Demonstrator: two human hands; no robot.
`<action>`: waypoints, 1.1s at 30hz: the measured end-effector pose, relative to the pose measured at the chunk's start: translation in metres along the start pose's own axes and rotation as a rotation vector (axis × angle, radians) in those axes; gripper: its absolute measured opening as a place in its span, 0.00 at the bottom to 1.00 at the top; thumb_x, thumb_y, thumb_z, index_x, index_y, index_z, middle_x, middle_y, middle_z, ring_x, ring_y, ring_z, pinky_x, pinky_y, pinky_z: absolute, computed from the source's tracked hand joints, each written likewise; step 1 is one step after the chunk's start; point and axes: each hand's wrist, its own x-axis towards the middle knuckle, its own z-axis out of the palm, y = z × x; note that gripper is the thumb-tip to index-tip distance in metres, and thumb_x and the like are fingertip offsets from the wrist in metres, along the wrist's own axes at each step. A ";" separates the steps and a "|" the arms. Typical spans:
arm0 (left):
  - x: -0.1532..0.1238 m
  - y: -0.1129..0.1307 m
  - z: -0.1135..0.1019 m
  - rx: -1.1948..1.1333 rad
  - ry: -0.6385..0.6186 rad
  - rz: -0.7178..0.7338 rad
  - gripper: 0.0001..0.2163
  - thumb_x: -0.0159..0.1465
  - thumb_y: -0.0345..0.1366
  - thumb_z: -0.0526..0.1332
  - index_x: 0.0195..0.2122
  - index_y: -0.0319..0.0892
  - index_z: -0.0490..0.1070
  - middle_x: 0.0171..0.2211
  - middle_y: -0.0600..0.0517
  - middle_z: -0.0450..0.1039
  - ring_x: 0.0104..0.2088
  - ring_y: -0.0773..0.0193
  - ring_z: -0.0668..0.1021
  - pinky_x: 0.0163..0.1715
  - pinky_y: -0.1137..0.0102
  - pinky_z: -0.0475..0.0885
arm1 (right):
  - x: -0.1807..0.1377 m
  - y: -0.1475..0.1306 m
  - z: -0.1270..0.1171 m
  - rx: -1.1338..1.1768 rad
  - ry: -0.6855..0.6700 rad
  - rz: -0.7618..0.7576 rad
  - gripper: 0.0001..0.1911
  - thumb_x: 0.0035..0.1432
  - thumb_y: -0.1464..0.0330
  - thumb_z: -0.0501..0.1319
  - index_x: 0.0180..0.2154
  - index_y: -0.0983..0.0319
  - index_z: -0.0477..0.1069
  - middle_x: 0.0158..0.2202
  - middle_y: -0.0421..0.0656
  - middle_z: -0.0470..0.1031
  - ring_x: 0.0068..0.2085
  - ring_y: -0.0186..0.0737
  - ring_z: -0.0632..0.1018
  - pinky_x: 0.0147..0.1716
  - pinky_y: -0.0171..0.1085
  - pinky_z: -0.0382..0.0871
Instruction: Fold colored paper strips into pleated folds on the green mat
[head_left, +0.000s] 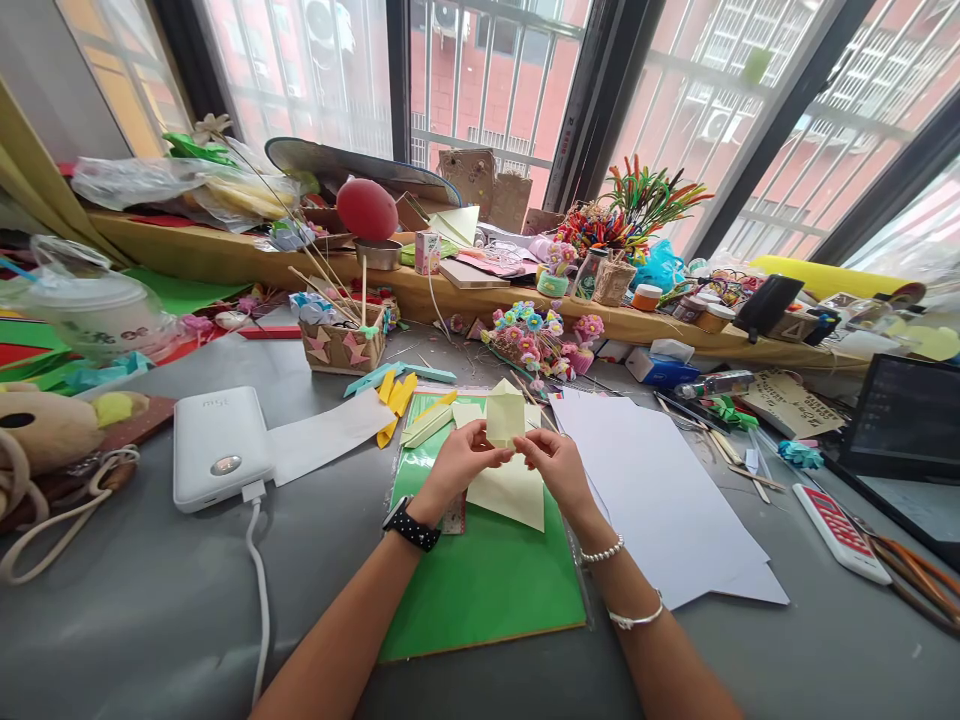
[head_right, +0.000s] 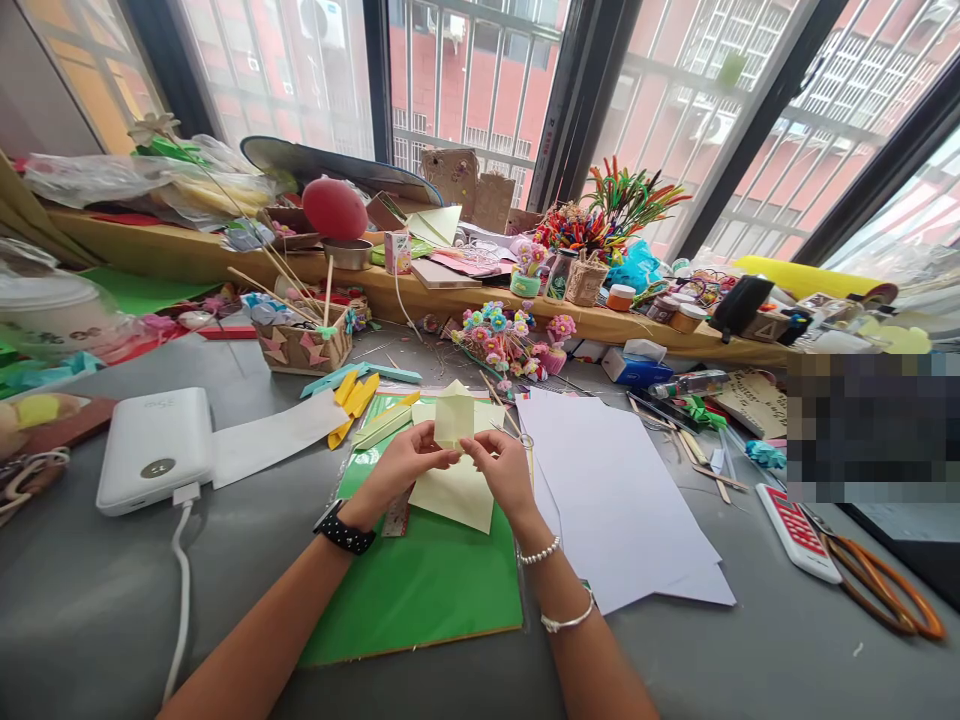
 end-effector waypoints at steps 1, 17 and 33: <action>0.000 0.000 0.000 -0.007 -0.001 -0.002 0.18 0.43 0.36 0.65 0.35 0.37 0.66 0.28 0.50 0.72 0.28 0.66 0.73 0.28 0.72 0.68 | 0.000 0.000 0.000 -0.008 0.005 -0.002 0.12 0.48 0.61 0.58 0.23 0.64 0.69 0.19 0.39 0.67 0.21 0.31 0.67 0.22 0.32 0.64; -0.001 0.000 0.003 0.008 -0.008 0.003 0.16 0.43 0.35 0.66 0.33 0.36 0.67 0.28 0.50 0.72 0.28 0.65 0.73 0.28 0.72 0.66 | -0.003 0.001 0.003 -0.237 0.076 -0.154 0.13 0.51 0.60 0.56 0.23 0.62 0.67 0.22 0.41 0.69 0.23 0.34 0.69 0.23 0.32 0.64; -0.002 0.006 -0.003 -0.088 -0.034 -0.101 0.18 0.40 0.37 0.68 0.32 0.36 0.68 0.25 0.51 0.72 0.27 0.65 0.74 0.26 0.72 0.67 | 0.002 0.000 -0.002 -0.044 -0.034 -0.075 0.13 0.48 0.59 0.58 0.22 0.62 0.67 0.20 0.38 0.67 0.22 0.33 0.69 0.23 0.32 0.65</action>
